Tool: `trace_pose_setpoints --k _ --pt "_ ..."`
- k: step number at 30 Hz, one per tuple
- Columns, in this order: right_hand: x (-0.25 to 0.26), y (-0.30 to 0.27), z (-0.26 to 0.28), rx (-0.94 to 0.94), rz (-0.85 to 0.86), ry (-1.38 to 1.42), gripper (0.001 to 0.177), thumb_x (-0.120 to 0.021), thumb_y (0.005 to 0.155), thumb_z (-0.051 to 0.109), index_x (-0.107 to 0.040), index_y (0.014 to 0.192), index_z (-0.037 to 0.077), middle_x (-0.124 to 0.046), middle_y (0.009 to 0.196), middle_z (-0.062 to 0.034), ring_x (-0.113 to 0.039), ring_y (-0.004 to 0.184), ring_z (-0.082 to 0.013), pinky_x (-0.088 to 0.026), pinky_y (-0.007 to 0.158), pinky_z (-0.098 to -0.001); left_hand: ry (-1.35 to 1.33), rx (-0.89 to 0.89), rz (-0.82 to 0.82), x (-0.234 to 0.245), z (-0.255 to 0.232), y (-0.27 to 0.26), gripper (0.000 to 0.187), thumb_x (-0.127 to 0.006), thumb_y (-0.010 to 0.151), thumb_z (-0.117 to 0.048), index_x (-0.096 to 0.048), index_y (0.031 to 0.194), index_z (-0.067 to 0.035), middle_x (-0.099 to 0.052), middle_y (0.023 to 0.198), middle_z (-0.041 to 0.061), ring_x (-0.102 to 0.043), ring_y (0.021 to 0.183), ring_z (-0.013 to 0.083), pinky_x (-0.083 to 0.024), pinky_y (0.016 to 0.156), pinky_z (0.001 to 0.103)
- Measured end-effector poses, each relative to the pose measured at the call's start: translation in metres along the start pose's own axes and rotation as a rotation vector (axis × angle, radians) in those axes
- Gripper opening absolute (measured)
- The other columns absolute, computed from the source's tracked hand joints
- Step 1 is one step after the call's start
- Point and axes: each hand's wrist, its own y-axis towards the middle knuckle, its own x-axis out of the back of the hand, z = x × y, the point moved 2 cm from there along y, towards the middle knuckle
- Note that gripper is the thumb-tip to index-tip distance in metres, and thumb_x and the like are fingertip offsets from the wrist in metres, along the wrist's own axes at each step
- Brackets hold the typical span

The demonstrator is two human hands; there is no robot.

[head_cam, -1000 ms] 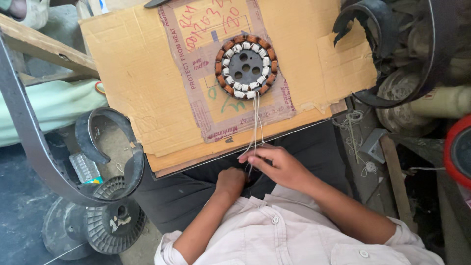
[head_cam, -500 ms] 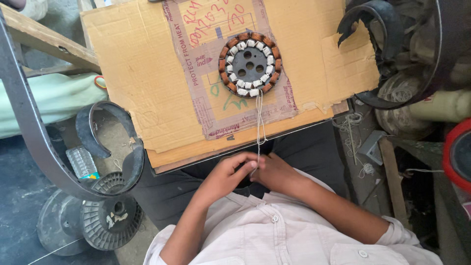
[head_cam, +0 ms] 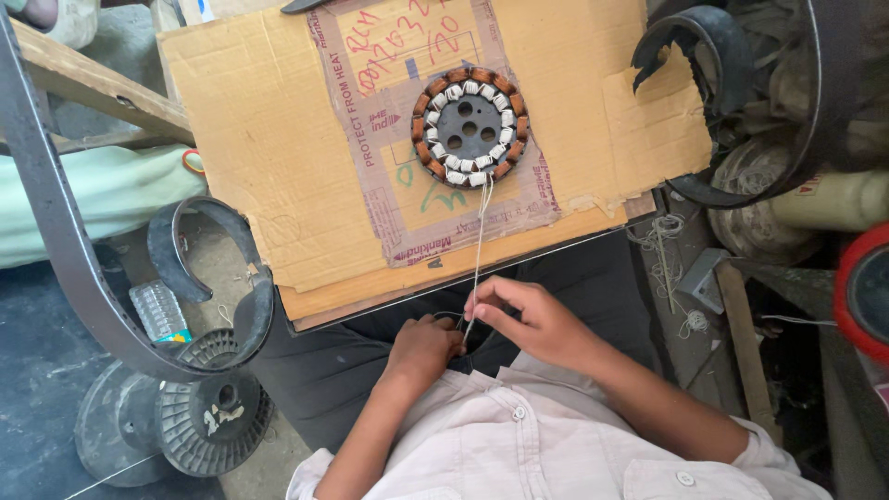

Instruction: The person winds white wire around the slots of a circular motor stator placed on a cardboard sheet. They repeatedly thread the wire through the slots and pull it tight by hand. The person uses pliers to cut the wire at the end of the clip.

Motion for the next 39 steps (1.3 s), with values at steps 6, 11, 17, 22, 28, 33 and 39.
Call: trace_pose_setpoints --k 6,11,17,22,28,33,39 --pt "-0.02 -0.001 -0.017 0.149 0.099 -0.39 0.01 -0.07 0.093 0.016 -0.069 0.092 0.006 -0.069 0.084 -0.0087 -0.067 0.082 -0.025 -0.051 0.071 -0.0368 0.034 -0.001 -0.111 0.073 -0.022 -0.039 0.03 -0.076 0.078 -0.021 -0.069 0.107 -0.013 -0.067 0.103 0.005 -0.065 0.097 0.0302 -0.053 0.077 0.043" --pt "-0.032 0.002 -0.038 0.155 0.236 -0.386 0.008 -0.068 0.094 0.018 -0.069 0.095 0.01 -0.069 0.087 -0.0076 -0.067 0.086 -0.0276 -0.052 0.075 -0.0401 -0.055 -0.014 -0.431 0.166 -0.061 -0.042 0.011 -0.073 0.093 -0.021 -0.069 0.101 -0.014 -0.067 0.095 0.004 -0.067 0.091 0.0282 -0.052 0.069 0.043" --pt "-0.03 0.013 -0.05 0.385 0.142 -0.67 0.009 -0.069 0.094 0.02 -0.067 0.092 0.012 -0.068 0.085 -0.0055 -0.064 0.082 -0.0274 -0.048 0.074 -0.0402 -0.013 -0.252 -0.836 0.202 -0.081 0.026 0.021 -0.074 0.094 -0.018 -0.07 0.115 -0.015 -0.062 0.101 0.004 -0.061 0.095 0.0271 -0.051 0.079 0.041" --pt "-0.02 0.018 -0.057 0.328 0.128 -0.61 0.01 -0.069 0.094 0.021 -0.068 0.093 0.011 -0.069 0.084 -0.0057 -0.065 0.08 -0.0281 -0.049 0.072 -0.0403 0.001 -0.297 -0.905 0.193 -0.074 0.063 0.017 -0.077 0.089 -0.015 -0.074 0.105 -0.017 -0.06 0.102 0.003 -0.058 0.099 0.0267 -0.051 0.081 0.04" --pt "-0.02 0.022 -0.058 0.353 0.098 -0.565 0.013 -0.07 0.094 0.022 -0.069 0.094 0.009 -0.069 0.084 -0.0074 -0.066 0.081 -0.0298 -0.051 0.073 -0.041 -0.102 -0.276 -0.939 0.182 -0.061 0.075 0.014 -0.08 0.083 -0.014 -0.072 0.094 -0.016 -0.058 0.096 0.002 -0.056 0.093 0.0248 -0.051 0.079 0.039" --pt "-0.021 0.022 -0.055 0.394 0.093 -0.602 0.013 -0.071 0.094 0.021 -0.068 0.093 0.009 -0.068 0.084 -0.0081 -0.066 0.081 -0.0304 -0.051 0.073 -0.0414 -0.081 -0.253 -0.969 0.18 -0.065 0.078 0.016 -0.079 0.08 -0.013 -0.07 0.094 -0.014 -0.056 0.096 0.002 -0.055 0.093 0.026 -0.051 0.077 0.039" --pt "-0.021 0.024 -0.056 0.346 0.104 -0.566 0.012 -0.071 0.093 0.021 -0.07 0.093 0.009 -0.069 0.084 -0.0077 -0.066 0.081 -0.0304 -0.051 0.073 -0.0413 -0.09 -0.248 -1.032 0.176 -0.069 0.079 0.018 -0.079 0.079 -0.012 -0.07 0.095 -0.014 -0.053 0.098 0.005 -0.054 0.096 0.0264 -0.05 0.08 0.039"
